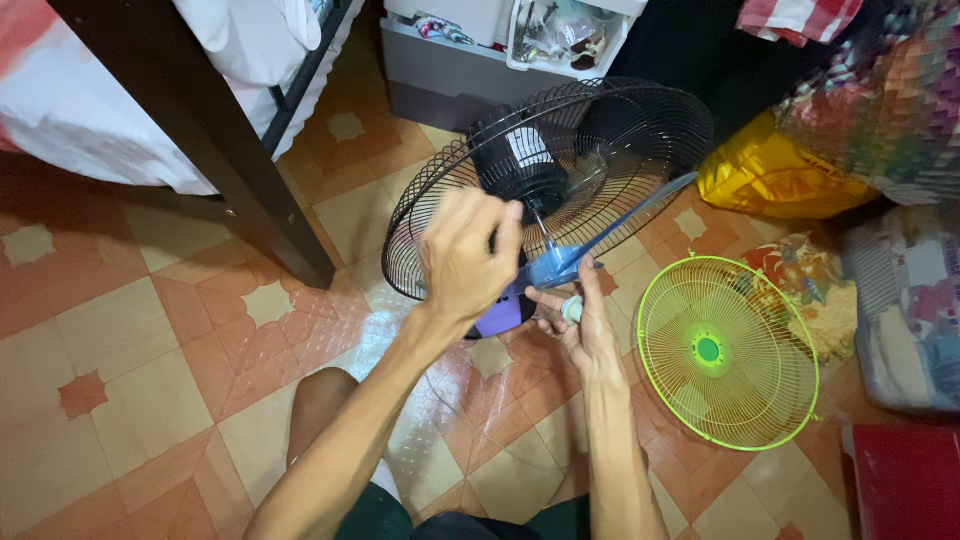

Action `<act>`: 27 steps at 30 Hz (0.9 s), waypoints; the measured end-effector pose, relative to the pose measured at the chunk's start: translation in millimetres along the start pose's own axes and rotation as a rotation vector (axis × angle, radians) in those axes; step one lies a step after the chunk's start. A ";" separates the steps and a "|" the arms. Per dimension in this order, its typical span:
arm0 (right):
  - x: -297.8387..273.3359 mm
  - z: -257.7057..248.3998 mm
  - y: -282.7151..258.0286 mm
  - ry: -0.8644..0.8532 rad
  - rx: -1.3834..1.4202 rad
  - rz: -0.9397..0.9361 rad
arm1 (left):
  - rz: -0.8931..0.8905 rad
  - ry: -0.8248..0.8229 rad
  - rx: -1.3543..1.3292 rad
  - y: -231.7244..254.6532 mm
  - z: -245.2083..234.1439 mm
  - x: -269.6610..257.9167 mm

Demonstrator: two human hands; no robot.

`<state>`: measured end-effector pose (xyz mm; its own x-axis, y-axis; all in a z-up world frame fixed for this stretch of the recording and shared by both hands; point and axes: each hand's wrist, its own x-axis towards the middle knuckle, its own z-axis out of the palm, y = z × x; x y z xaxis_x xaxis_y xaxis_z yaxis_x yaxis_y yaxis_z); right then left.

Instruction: The person disassembles a standing fan by removing the front grill and fan blades, then reassembles it by placing the blades back on the motor, securing them with a nut, and reattaching the front grill. The fan is then placed upright on the floor.

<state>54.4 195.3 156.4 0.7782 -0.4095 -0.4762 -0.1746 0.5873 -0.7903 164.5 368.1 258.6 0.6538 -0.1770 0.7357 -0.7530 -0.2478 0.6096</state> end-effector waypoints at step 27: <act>30.9 2.7 -11.4 -0.107 -0.154 0.055 | -0.174 -0.346 -0.231 -53.9 -54.1 47.0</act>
<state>82.0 177.9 151.7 0.8230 -0.2986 -0.4833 -0.3025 0.4897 -0.8177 231.9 424.6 276.3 0.7289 -0.4689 0.4988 -0.6011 -0.0898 0.7941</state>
